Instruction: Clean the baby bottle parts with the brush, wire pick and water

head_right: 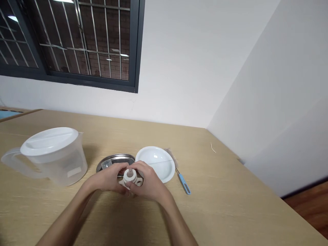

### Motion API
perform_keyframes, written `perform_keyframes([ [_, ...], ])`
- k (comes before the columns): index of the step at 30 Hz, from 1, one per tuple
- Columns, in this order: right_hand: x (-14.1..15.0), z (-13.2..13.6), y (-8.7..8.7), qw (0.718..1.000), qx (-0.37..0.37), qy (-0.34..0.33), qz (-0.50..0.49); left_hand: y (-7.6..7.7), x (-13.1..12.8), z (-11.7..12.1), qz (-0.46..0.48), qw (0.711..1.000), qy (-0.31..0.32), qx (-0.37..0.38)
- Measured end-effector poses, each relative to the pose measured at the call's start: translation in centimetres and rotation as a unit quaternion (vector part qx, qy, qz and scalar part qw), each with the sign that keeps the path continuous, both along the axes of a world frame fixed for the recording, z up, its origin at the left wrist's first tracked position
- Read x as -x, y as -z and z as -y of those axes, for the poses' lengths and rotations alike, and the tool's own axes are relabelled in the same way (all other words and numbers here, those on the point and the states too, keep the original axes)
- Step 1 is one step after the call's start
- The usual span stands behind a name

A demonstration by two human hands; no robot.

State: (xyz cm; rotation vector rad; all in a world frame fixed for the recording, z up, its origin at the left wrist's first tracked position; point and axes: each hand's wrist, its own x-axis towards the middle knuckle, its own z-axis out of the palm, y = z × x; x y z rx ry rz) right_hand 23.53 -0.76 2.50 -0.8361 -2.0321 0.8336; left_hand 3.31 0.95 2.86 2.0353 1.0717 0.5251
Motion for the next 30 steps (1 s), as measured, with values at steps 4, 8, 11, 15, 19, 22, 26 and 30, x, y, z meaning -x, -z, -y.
perform_keyframes([
  [4,-1.0,-0.1,-0.8,0.998,0.048,0.002,0.027,0.3,0.2,0.0,-0.028,0.999,-0.015,0.009],
  [8,-1.1,-0.1,-0.8,0.998,0.063,-0.014,0.025,0.0,0.2,0.0,-0.028,0.999,-0.012,0.021],
  [11,-0.9,-0.2,-0.6,0.997,0.079,-0.019,0.017,-0.4,0.0,0.0,-0.011,1.0,0.0,0.029],
  [15,-0.8,-0.2,-0.6,0.992,0.116,-0.042,0.018,-0.7,-0.1,0.1,0.008,0.999,0.009,0.035],
  [19,-0.9,-0.2,-0.9,0.992,0.106,-0.055,0.046,-0.8,-0.2,0.1,0.02,0.999,0.015,0.041],
  [22,-1.0,-0.2,-0.8,0.992,0.086,-0.043,0.078,-0.8,-0.2,0.0,0.038,0.998,0.034,0.047],
  [26,-1.1,-0.4,-0.7,0.991,0.081,-0.043,0.099,-0.6,-0.1,-0.1,-0.003,1.0,0.012,0.025],
  [30,-1.3,-0.8,-0.5,0.99,0.079,-0.064,0.099,-0.5,0.1,-0.3,-0.035,0.999,-0.001,0.019],
])
